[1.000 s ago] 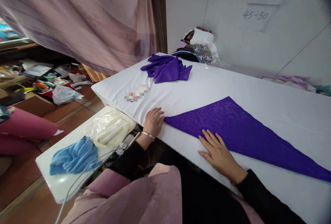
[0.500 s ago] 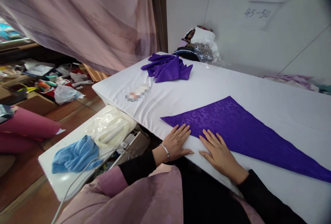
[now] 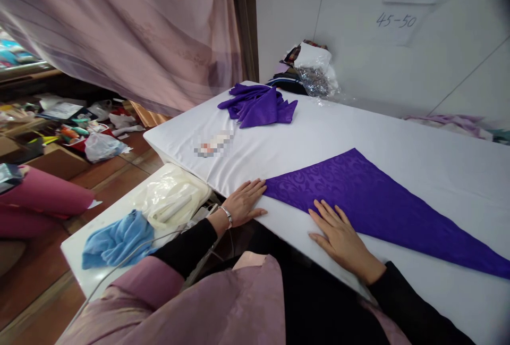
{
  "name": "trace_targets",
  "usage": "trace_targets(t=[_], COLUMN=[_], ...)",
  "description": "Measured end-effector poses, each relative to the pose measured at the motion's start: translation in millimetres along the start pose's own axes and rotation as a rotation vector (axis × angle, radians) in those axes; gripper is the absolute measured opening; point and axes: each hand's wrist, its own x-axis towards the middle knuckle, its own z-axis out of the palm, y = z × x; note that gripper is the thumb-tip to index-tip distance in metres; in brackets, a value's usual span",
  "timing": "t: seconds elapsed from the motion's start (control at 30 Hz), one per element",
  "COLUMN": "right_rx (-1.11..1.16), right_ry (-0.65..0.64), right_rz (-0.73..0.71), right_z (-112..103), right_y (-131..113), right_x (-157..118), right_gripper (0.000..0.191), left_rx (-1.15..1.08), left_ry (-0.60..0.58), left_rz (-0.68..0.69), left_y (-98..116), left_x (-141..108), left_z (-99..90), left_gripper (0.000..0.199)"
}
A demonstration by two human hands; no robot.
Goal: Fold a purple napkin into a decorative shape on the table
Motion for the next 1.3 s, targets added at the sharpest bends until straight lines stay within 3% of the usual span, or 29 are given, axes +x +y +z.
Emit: trace_targets(t=[0.2, 0.33, 0.47, 0.83, 1.3], right_rx=[-0.001, 0.003, 0.015, -0.005, -0.005], right_ry=[-0.003, 0.000, 0.001, -0.028, -0.015], right_rz=[0.005, 0.006, 0.006, 0.010, 0.005], right_z=[-0.1, -1.5, -2.4, -2.6, -1.8], right_y=[-0.2, -1.1, -1.4, -1.3, -1.1], right_x=[0.0, 0.3, 0.3, 0.5, 0.1], right_gripper=[0.055, 0.055, 0.056, 0.056, 0.055], left_rx=[-0.036, -0.140, -0.277, -0.410, -0.251], left_ry=[0.071, 0.270, 0.422, 0.435, 0.259], left_rz=[-0.191, -0.344, -0.387, -0.447, -0.391], left_y=[-25.2, -41.7, -48.0, -50.1, -48.1], left_x=[-4.7, -3.4, -0.5, 13.9, 12.8], left_z=[-0.9, 2.1, 0.8, 1.3, -2.6], left_gripper=[0.059, 0.043, 0.031, 0.026, 0.014])
